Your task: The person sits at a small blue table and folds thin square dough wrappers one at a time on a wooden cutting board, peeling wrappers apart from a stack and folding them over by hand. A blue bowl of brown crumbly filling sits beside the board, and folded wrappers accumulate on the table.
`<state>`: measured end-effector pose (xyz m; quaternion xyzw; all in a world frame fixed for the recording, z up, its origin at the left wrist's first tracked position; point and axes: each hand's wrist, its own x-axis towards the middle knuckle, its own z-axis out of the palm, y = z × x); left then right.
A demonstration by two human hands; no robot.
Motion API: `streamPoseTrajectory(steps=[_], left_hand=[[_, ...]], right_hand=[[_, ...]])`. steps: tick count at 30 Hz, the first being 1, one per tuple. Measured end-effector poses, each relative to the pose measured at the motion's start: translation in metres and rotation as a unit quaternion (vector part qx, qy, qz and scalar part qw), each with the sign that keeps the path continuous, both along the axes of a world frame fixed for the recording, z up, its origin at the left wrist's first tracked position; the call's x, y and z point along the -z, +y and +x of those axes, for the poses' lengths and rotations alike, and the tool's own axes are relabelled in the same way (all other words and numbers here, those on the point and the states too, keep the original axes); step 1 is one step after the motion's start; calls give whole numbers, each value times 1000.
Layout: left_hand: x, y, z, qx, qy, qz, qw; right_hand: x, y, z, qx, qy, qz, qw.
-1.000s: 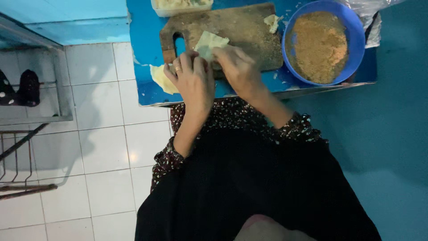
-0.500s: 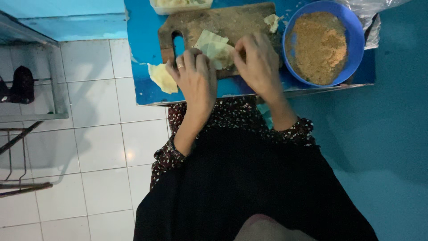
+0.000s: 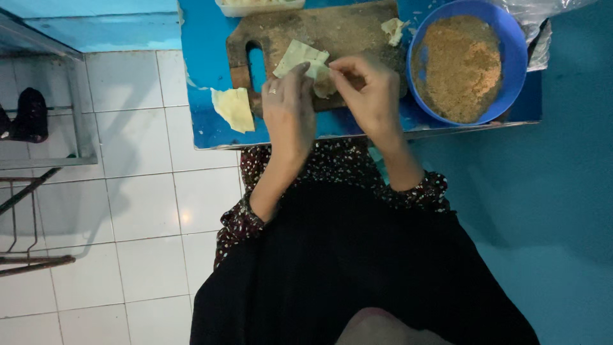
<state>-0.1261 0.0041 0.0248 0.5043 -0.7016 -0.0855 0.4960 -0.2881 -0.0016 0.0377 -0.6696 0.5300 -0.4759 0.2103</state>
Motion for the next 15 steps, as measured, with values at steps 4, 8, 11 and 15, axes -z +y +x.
streamPoseTrajectory(steps=[4,8,11,15], left_hand=[[3,-3,-5,3,-37,-6,999],[4,-3,-7,-15,-55,-5,998],[5,-1,-4,3,-73,-26,997],[5,5,-3,35,-110,-39,993]], right_hand=[[-5,1,2,-7,6,4,1000],[-6,2,3,-21,-18,-6,1000],[-3,2,3,-3,-27,19,999],[0,-1,0,8,-17,8,1000]])
